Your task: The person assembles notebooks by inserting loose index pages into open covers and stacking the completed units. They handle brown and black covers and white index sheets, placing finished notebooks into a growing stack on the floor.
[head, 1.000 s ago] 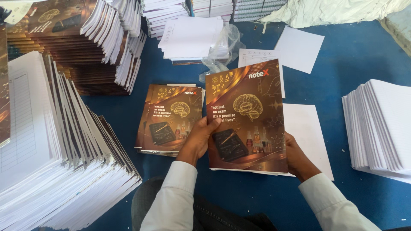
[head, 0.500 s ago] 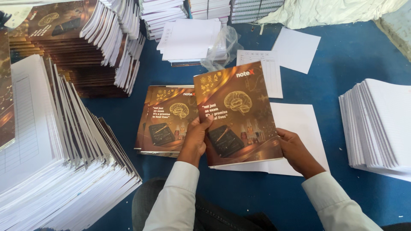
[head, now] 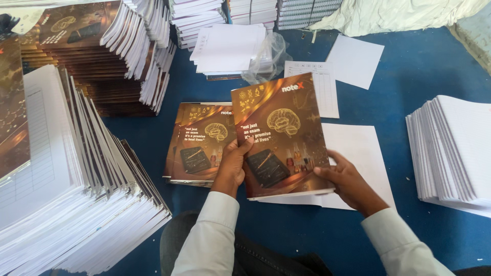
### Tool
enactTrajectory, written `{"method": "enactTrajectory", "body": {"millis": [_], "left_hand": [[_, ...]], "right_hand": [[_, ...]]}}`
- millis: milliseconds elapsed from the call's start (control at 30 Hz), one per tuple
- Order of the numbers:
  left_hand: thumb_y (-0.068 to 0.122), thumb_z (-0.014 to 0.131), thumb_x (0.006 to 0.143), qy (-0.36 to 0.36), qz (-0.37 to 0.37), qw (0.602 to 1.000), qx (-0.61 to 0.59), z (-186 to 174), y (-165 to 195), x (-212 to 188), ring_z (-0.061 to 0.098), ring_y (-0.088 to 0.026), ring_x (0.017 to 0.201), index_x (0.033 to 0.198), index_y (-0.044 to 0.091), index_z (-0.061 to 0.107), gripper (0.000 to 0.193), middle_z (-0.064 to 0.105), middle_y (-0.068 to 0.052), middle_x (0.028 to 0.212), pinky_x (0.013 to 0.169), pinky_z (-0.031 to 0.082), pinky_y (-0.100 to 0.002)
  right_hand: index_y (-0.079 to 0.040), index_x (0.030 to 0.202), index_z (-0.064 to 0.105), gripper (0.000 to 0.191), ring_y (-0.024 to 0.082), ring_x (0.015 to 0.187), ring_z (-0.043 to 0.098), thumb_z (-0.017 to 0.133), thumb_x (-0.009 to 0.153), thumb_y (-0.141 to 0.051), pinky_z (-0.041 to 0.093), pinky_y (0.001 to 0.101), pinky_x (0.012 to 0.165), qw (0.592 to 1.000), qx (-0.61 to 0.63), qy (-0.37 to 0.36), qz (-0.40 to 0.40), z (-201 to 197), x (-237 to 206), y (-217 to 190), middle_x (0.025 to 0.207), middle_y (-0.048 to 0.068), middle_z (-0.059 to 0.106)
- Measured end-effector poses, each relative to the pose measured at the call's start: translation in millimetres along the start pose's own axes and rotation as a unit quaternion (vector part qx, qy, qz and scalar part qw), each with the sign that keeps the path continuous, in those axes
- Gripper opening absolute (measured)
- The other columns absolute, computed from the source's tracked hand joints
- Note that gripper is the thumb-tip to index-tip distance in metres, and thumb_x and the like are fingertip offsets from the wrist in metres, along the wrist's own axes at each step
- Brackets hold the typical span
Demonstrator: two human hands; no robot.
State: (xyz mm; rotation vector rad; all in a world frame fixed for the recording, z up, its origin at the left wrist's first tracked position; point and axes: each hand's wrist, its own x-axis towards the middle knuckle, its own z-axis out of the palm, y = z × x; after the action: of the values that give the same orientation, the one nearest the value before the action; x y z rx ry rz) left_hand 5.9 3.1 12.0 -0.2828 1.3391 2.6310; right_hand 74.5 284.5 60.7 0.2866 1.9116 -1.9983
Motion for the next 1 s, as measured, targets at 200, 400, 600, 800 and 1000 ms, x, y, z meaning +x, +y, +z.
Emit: {"method": "enactTrajectory", "body": {"millis": [200, 400, 600, 800, 1000], "left_hand": [[0.015, 0.068, 0.094, -0.043, -0.024, 0.999, 0.009, 1, 10, -6, 0.069, -0.019, 0.099, 0.115, 0.002, 0.069, 0.025, 0.074, -0.010, 0.109, 0.091, 0.054, -0.030], [0.025, 0.070, 0.092, -0.061, -0.050, 0.997, 0.022, 19, 44, -27, 0.067, -0.020, 0.109, 0.121, 0.002, 0.066, 0.037, 0.071, -0.011, 0.118, 0.097, 0.052, -0.033], [0.049, 0.057, 0.095, -0.023, -0.029, 0.997, -0.068, 8, 62, -29, 0.066, -0.025, 0.114, 0.126, 0.005, 0.064, 0.055, 0.069, -0.012, 0.123, 0.096, 0.054, -0.043], [0.043, 0.062, 0.112, -0.071, 0.057, 0.996, -0.021, -17, 41, -27, 0.064, -0.027, 0.079, 0.117, -0.003, 0.066, 0.047, 0.070, -0.019, 0.099, 0.063, 0.051, -0.038], [0.041, 0.064, 0.093, 0.127, -0.089, 0.988, 0.007, 3, 55, -43, 0.071, -0.024, 0.088, 0.114, 0.006, 0.066, 0.041, 0.074, -0.011, 0.101, 0.074, 0.061, -0.041]], "right_hand": [[-0.019, 0.153, 0.028, 0.074, 0.018, 0.093, 0.076, 0.059, 0.086, -0.021, 0.067, 0.0372, 0.056, 0.996, -0.047, -0.058, 0.056, 3, -17, -9, 0.118, 0.007, 0.069], [-0.005, 0.147, 0.044, 0.063, 0.016, 0.055, 0.067, 0.062, 0.088, -0.015, 0.054, 0.0284, 0.034, 0.996, 0.039, -0.083, -0.023, 5, -23, -21, 0.094, 0.015, 0.070], [-0.004, 0.146, 0.047, 0.060, 0.011, 0.050, 0.064, 0.063, 0.089, -0.014, 0.051, 0.0244, 0.031, 0.990, 0.081, -0.088, -0.078, 19, -39, -58, 0.090, 0.012, 0.069], [0.000, 0.143, 0.048, 0.055, 0.009, 0.049, 0.062, 0.063, 0.092, -0.015, 0.046, 0.0183, 0.033, 0.970, 0.144, -0.134, -0.140, 60, -51, -122, 0.095, 0.012, 0.070], [-0.003, 0.141, 0.049, 0.052, 0.006, 0.067, 0.063, 0.067, 0.095, -0.018, 0.046, 0.0180, 0.037, 0.933, 0.157, -0.259, -0.197, 122, -62, -193, 0.107, 0.010, 0.070]]}}
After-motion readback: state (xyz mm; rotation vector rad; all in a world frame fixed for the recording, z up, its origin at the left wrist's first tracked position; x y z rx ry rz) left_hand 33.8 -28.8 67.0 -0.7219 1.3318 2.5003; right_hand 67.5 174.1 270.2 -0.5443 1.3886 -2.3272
